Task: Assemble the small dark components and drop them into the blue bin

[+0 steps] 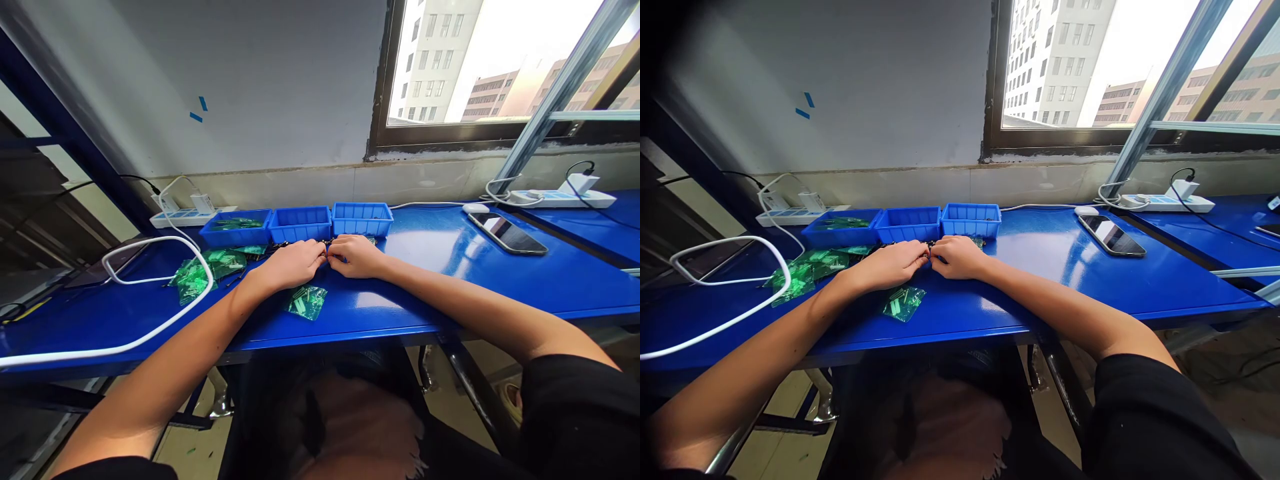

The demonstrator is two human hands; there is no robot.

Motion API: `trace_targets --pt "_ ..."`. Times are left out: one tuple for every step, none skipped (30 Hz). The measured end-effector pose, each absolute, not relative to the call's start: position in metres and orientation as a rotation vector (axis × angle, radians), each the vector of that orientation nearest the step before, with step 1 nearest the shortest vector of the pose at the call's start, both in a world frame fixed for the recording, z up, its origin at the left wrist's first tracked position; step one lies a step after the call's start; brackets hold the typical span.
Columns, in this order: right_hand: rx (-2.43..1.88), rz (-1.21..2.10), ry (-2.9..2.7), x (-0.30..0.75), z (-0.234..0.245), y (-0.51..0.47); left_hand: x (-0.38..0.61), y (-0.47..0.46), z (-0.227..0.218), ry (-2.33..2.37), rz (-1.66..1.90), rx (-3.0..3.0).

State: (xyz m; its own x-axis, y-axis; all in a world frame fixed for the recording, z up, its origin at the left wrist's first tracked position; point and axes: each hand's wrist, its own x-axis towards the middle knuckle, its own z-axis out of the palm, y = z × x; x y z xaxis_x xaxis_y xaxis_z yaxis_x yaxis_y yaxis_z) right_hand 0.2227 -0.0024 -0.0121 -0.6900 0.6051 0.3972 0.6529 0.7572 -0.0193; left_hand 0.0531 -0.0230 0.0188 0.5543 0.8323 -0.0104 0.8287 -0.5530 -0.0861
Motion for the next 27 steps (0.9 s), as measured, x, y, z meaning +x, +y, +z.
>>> trace_targets --pt "-0.967 -0.176 -2.569 0.2226 -0.0121 -0.0025 0.0531 -0.0227 0.0184 -1.438 0.075 -2.707" --pt "-0.970 -0.178 -2.567 0.2225 -0.0122 -0.0026 0.0531 -0.0225 0.0181 -1.430 0.074 -2.707" --pt "-0.969 -0.180 -2.567 0.2225 -0.0123 -0.0027 0.0531 -0.0225 0.0179 -1.424 0.073 -2.708" --pt "-0.965 -0.182 -2.566 0.2226 -0.0125 -0.0027 0.0532 -0.0226 0.0179 -1.420 0.074 -2.708" --pt "-0.958 -0.185 -2.566 0.2227 -0.0127 -0.0026 0.0534 -0.0228 0.0180 -1.421 0.077 -2.708" --pt "-0.949 -0.189 -2.565 0.2229 -0.0129 -0.0023 0.0535 -0.0232 0.0183 -1.425 0.083 -2.709" --pt "-0.940 -0.192 -2.562 0.2231 -0.0132 -0.0021 0.0536 -0.0235 0.0187 -1.429 0.087 -2.709" --pt "-0.929 -0.197 -2.560 0.2234 -0.0136 -0.0017 0.0537 -0.0238 0.0191 -1.433 0.091 -2.710" --pt "-0.917 -0.202 -2.557 0.2237 -0.0140 -0.0014 0.0537 -0.0241 0.0195 -1.434 0.091 -2.711" --pt "-0.904 -0.207 -2.554 0.2240 -0.0144 -0.0010 0.0537 -0.0241 0.0198 -1.433 0.090 -2.712" --pt "-0.889 -0.211 -2.549 0.2243 -0.0149 -0.0007 0.0536 -0.0241 0.0200 -1.430 0.087 -2.712" --pt "-0.873 -0.214 -2.546 0.2245 -0.0154 -0.0004 0.0535 -0.0240 0.0201 -1.424 0.088 -2.712" --pt "-0.855 -0.215 -2.543 0.2246 -0.0159 -0.0002 0.0534 -0.0238 0.0202 -1.415 0.090 -2.713" --pt "-0.836 -0.213 -2.540 0.2247 -0.0164 0.0000 0.0533 -0.0236 0.0201 -1.405 0.094 -2.715" --pt "-0.820 -0.209 -2.537 0.2248 -0.0169 0.0003 0.0532 -0.0234 0.0201 -1.397 0.099 -2.716" --pt "-0.809 -0.201 -2.532 0.2248 -0.0175 0.0005 0.0533 -0.0233 0.0200 -1.391 0.104 -2.718" --pt "-0.803 -0.189 -2.524 0.2248 -0.0180 0.0008 0.0533 -0.0232 0.0199 -1.386 0.107 -2.719" --pt "-0.802 -0.174 -2.516 0.2249 -0.0186 0.0012 0.0534 -0.0232 0.0199 -1.385 0.108 -2.720" --pt "-0.805 -0.157 -2.505 0.2250 -0.0191 0.0016 0.0535 -0.0233 0.0199 -1.388 0.108 -2.720" --pt "-0.806 -0.140 -2.496 0.2251 -0.0196 0.0021 0.0536 -0.0235 0.0199 -1.392 0.108 -2.719" --pt "-0.805 -0.125 -2.489 0.2253 -0.0200 0.0025 0.0536 -0.0237 0.0200 -1.395 0.107 -2.719" --pt "-0.798 -0.113 -2.483 0.2254 -0.0204 0.0028 0.0535 -0.0240 0.0201 -1.398 0.107 -2.718" --pt "-0.787 -0.104 -2.480 0.2256 -0.0206 0.0031 0.0535 -0.0242 0.0203 -1.399 0.108 -2.717" --pt "-0.773 -0.097 -2.479 0.2258 -0.0208 0.0033 0.0534 -0.0244 0.0204 -1.399 0.109 -2.717" --pt "-0.760 -0.092 -2.479 0.2260 -0.0208 0.0034 0.0534 -0.0244 0.0205 -1.397 0.111 -2.717" --pt "-0.749 -0.088 -2.481 0.2261 -0.0207 0.0033 0.0533 -0.0243 0.0205 -1.393 0.113 -2.717" --pt "-0.741 -0.085 -2.483 0.2262 -0.0205 0.0032 0.0534 -0.0242 0.0205 -1.389 0.115 -2.717"
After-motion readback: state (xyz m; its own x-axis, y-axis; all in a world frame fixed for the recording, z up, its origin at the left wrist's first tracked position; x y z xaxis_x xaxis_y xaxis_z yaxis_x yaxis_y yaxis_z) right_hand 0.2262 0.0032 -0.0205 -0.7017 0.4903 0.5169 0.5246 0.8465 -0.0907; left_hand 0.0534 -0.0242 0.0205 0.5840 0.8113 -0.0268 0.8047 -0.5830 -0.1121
